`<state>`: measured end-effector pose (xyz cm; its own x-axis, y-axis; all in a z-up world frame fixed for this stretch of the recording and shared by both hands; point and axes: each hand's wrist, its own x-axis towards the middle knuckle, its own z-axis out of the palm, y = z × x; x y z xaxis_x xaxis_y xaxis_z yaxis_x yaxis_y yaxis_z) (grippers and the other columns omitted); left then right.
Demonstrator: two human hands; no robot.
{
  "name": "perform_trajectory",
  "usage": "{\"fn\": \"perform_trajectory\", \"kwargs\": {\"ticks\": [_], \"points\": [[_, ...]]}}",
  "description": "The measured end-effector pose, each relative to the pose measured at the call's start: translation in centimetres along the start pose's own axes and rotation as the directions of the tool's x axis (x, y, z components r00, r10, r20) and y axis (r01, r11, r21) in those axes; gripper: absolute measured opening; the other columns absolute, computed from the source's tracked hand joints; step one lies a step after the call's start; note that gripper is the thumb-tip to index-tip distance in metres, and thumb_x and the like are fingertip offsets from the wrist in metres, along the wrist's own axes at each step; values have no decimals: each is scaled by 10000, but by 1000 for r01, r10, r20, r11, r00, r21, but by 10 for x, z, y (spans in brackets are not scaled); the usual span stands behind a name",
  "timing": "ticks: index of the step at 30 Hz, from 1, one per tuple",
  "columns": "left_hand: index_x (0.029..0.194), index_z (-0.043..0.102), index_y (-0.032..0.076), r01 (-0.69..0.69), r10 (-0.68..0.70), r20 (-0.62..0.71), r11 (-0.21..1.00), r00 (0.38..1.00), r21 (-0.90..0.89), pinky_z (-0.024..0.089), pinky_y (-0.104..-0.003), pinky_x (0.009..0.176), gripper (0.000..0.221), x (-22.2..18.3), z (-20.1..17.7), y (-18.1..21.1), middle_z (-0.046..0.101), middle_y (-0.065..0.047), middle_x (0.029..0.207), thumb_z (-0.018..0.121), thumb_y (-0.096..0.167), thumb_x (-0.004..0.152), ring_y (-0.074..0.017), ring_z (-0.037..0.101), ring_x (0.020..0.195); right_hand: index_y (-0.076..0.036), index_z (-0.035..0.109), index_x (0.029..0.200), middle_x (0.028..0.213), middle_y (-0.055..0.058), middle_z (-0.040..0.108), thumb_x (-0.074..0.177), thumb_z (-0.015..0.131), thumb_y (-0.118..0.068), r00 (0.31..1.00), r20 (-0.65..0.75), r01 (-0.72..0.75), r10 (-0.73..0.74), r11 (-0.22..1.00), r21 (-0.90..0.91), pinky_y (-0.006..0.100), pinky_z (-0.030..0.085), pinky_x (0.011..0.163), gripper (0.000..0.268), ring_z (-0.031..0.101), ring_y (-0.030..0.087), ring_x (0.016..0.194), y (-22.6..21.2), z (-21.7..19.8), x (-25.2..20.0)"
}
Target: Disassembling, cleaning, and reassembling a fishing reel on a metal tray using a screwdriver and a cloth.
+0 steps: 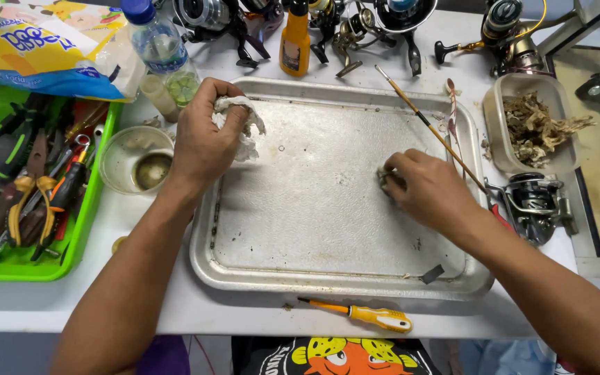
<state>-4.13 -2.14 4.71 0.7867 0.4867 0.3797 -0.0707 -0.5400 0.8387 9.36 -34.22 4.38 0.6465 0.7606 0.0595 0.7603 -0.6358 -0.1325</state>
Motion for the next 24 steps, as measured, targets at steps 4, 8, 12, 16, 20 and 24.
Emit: {"fn": "perform_trajectory", "kwargs": {"ticks": [4, 8, 12, 16, 20, 24], "points": [[1071, 654, 103, 13, -13, -3, 1000, 1000, -12, 489, -513, 974, 156, 0, 4, -6, 722, -167, 1020, 648, 191, 942, -380, 683, 1087, -108, 672, 1049, 901, 133, 723, 886, 714, -191, 986, 150, 48, -66, 992, 120, 449, 619, 693, 188, 759, 343, 821, -44, 25, 7], [1080, 644, 112, 49, -49, 4, 999, 999, -10, 490, -512, 976, 168, -5, 15, -3, 722, -169, 1021, 632, 203, 939, -382, 682, 1094, -67, 645, 1078, 897, 188, 700, 901, 676, -88, 907, 143, 339, -397, 887, 314, 493, 612, 645, 181, 743, 407, 795, -112, 22, -8], [1079, 633, 107, 81, -81, -5, 996, 997, -21, 489, -524, 980, 164, -9, 13, -4, 724, -175, 1015, 621, 196, 942, -396, 683, 1090, -89, 682, 1080, 916, 147, 719, 927, 646, -88, 864, 181, 347, -469, 817, 460, 387, 635, 681, 157, 757, 301, 806, -120, 4, 18], [1097, 613, 109, 75, -78, -55, 996, 995, -58, 479, -525, 994, 164, -6, 16, -11, 717, -173, 1039, 610, 202, 963, -380, 674, 1113, -26, 711, 1053, 895, 166, 721, 919, 703, -44, 961, 29, 260, -276, 932, 254, 354, 625, 653, 135, 755, 284, 779, -66, 14, 72], [1113, 603, 133, 83, -92, -83, 992, 992, -97, 462, -497, 1036, 166, -7, 18, -19, 706, -127, 1041, 594, 227, 977, -319, 666, 1131, -39, 718, 1021, 827, 110, 687, 918, 725, -80, 959, -88, 276, -269, 958, 80, 342, 604, 595, 111, 733, 254, 709, -61, 35, 99], [1154, 582, 131, 96, -115, -136, 986, 984, -137, 450, -479, 1049, 178, -4, 16, -30, 660, -114, 1033, 582, 232, 1008, -269, 629, 1123, -37, 678, 1067, 935, 188, 703, 908, 688, -80, 917, 73, 342, -392, 867, 362, 472, 614, 671, 165, 737, 378, 839, -122, 41, 69]]}}
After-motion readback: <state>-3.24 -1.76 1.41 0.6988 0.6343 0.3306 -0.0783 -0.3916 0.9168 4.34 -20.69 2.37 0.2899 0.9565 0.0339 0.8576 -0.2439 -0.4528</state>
